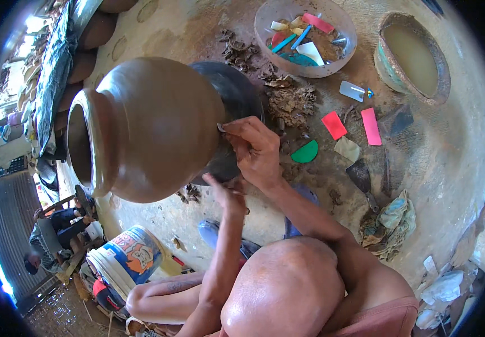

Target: The person smooths the exterior surface of a large clay pot using plastic scrapers and a piece of cloth while it rotates on a wheel.

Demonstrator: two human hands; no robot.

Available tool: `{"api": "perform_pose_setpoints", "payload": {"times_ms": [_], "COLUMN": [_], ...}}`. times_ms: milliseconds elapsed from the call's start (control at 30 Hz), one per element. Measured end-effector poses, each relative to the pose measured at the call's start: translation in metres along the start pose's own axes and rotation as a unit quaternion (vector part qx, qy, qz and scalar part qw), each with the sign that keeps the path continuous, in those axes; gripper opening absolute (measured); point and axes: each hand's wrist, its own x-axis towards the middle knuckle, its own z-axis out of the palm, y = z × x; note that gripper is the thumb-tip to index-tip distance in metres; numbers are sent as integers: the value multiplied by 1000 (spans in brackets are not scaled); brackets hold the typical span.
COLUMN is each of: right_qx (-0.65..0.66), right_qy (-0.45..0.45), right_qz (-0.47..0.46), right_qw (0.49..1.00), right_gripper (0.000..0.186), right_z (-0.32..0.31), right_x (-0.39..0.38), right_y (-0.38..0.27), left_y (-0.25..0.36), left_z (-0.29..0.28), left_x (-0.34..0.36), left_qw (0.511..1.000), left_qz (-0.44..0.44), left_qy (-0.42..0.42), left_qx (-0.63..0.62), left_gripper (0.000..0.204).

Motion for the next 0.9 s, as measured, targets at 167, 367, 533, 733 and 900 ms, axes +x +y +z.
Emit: {"api": "perform_pose_setpoints", "payload": {"times_ms": [167, 367, 533, 733, 900], "right_qx": [1, 17, 8, 37, 3], "right_qy": [4, -17, -18, -7, -5], "right_qz": [-10, 17, 15, -16, -2], "right_qw": [1000, 1000, 1000, 999, 1000], "right_gripper": [34, 33, 33, 33, 32], "right_z": [-4, 7, -7, 11, 1], "right_x": [2, -6, -13, -4, -5], "right_y": [9, 8, 12, -14, -11], "left_y": [21, 51, -23, 82, -15], "left_z": [7, 18, 21, -54, 0], "left_x": [-17, 14, -53, 55, -2], "left_qw": [992, 995, 975, 992, 994], "left_qz": [-65, 78, -130, 84, 7], "left_qy": [-83, 63, -134, -91, -55], "left_qx": [67, -1, 124, -2, -93], "left_gripper": [61, 71, 65, 61, 66]}}
